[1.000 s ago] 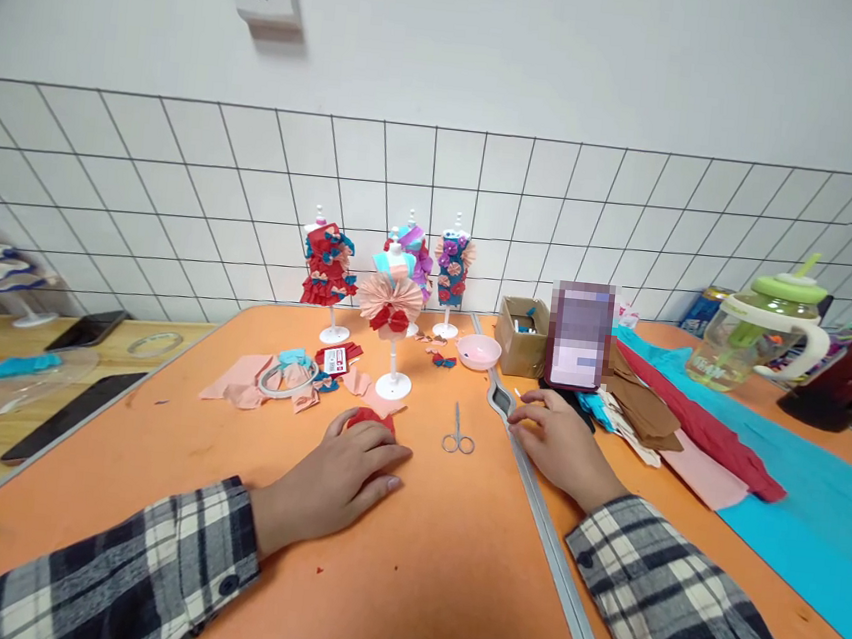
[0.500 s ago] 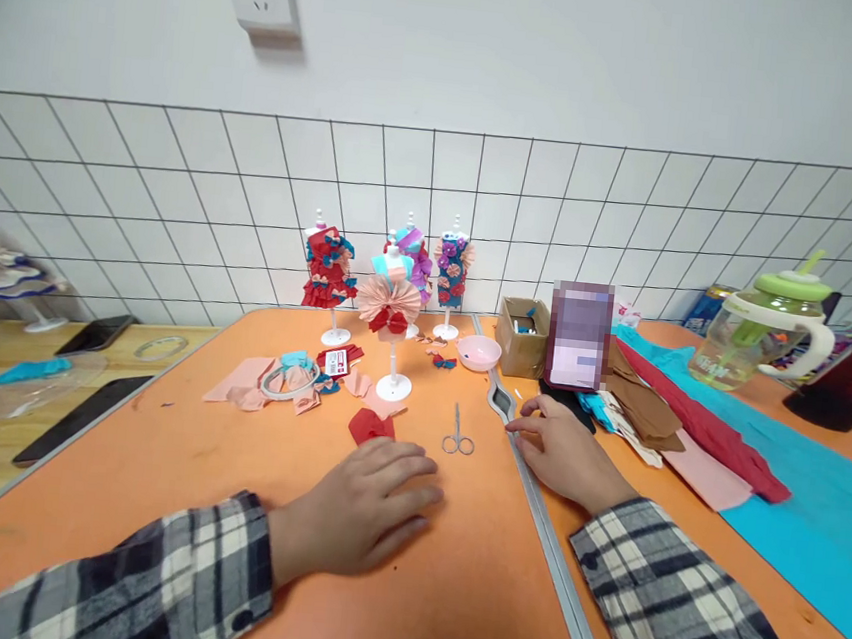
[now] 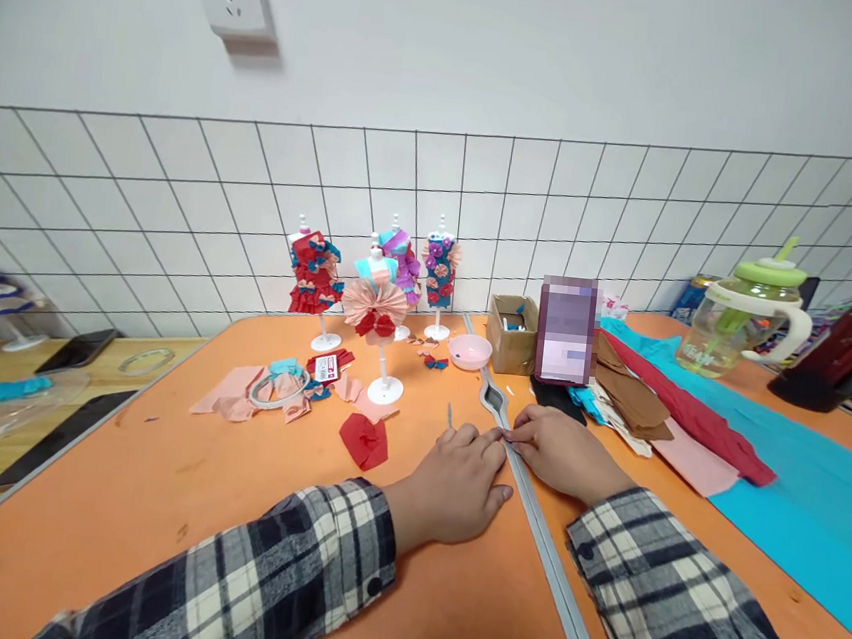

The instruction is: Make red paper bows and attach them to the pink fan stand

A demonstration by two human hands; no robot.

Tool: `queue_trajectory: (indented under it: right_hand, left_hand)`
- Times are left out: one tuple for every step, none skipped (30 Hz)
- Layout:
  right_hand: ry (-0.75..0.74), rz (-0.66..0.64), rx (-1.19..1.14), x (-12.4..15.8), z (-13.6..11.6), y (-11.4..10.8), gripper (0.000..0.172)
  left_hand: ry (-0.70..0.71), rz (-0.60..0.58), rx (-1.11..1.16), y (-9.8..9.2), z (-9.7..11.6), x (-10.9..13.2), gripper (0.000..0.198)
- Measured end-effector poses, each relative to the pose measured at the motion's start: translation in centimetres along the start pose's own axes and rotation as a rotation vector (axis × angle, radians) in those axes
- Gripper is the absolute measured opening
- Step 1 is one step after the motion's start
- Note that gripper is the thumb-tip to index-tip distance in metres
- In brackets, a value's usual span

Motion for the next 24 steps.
queue_trajectory:
  right_hand:
    - [0.009,0.001,-0.027,0.0,0.2,0.1,0.035]
    - [0.02,0.003,-0.057,0.0,0.4,0.3,0.035]
    - [0.031,0.007,-0.087,0.0,0.7,0.5,0.035]
    - [0.044,0.015,-0.115,0.0,1.0,0.6,0.035]
    - [0.056,0.025,-0.14,0.0,1.4,0.8,0.035]
    - [0.067,0.035,-0.161,0.1,1.8,0.9,0.036]
    - [0.079,0.044,-0.179,0.3,2.3,0.9,0.036]
    - [0.098,0.051,-0.189,0.5,2.9,0.9,0.037]
    - [0.122,0.055,-0.192,0.7,3.6,0.9,0.037]
    - [0.147,0.057,-0.186,1.0,4.3,0.8,0.037]
    - [0.173,0.059,-0.172,1.4,4.9,0.7,0.037]
    - [0.2,0.064,-0.148,1.7,5.5,0.5,0.036]
    - [0.228,0.073,-0.117,2.0,5.9,0.2,0.036]
    - [0.254,0.085,-0.085,2.2,6.1,-0.2,0.035]
    - [0.274,0.099,-0.061,2.3,6.1,-0.5,0.033]
    - [0.282,0.108,-0.05,2.3,5.8,-0.7,0.033]
    - [0.275,0.109,-0.052,2.1,5.2,-0.8,0.032]
    - [0.256,0.101,-0.06,1.8,4.5,-0.8,0.031]
    - [0.236,0.088,-0.066,1.5,3.8,-0.7,0.031]
    - [0.224,0.076,-0.064,1.2,3.3,-0.6,0.031]
    - [0.229,0.069,-0.05,1.2,3.1,-0.6,0.031]
    - [0.251,0.071,-0.028,1.2,3.2,-0.7,0.03]
    - [0.279,0.079,-0.009,1.4,3.5,-0.8,0.029]
    - [0.303,0.09,-0.002,1.7,4.0,-0.9,0.029]
  left_hand:
    - [0.009,-0.002,-0.012,0.0,0.0,-0.1,0.043]
    - [0.017,-0.001,-0.026,-0.1,0.1,-0.1,0.043]
    - [0.025,-0.001,-0.04,-0.1,0.1,-0.2,0.043]
    - [0.039,-0.001,-0.056,-0.2,0.2,-0.2,0.043]
    - [0.057,-0.002,-0.071,-0.3,0.3,-0.3,0.043]
    - [0.073,-0.005,-0.087,-0.4,0.3,-0.3,0.044]
    - [0.086,-0.011,-0.103,-0.5,0.3,-0.3,0.045]
    - [0.094,-0.02,-0.117,-0.5,0.2,-0.3,0.046]
    - [0.095,-0.029,-0.129,-0.5,0.0,-0.3,0.047]
    - [0.092,-0.038,-0.135,-0.5,-0.1,-0.3,0.049]
    - [0.088,-0.046,-0.135,-0.5,-0.3,-0.3,0.05]
    - [0.085,-0.053,-0.13,-0.5,-0.4,-0.4,0.05]
    - [0.084,-0.056,-0.123,-0.5,-0.5,-0.4,0.05]
    - [0.082,-0.055,-0.115,-0.5,-0.5,-0.4,0.05]
    - [0.081,-0.054,-0.108,-0.5,-0.6,-0.4,0.05]
    - [0.08,-0.052,-0.103,-0.6,-0.6,-0.3,0.05]
    - [0.078,-0.049,-0.1,-0.6,-0.6,-0.3,0.05]
    - [0.077,-0.047,-0.097,-0.6,-0.5,-0.3,0.05]
    - [0.076,-0.045,-0.095,-0.6,-0.5,-0.2,0.049]
    - [0.075,-0.044,-0.094,-0.6,-0.5,-0.2,0.049]
    - [0.072,-0.042,-0.093,-0.6,-0.6,-0.2,0.049]
    - [0.066,-0.04,-0.091,-0.6,-0.7,-0.1,0.049]
    - [0.063,-0.041,-0.088,-0.6,-0.7,-0.1,0.05]
    - [0.06,-0.043,-0.083,-0.6,-0.8,-0.1,0.051]
Point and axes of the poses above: each hand's wrist, its own x-axis away from the middle knuckle, its own y-axis out of the palm, z = x × y, the point moved 9 cm from there along -x, towards the middle knuckle, and after that the axes turned 11 degrees about -y, right-handed, at the moved point
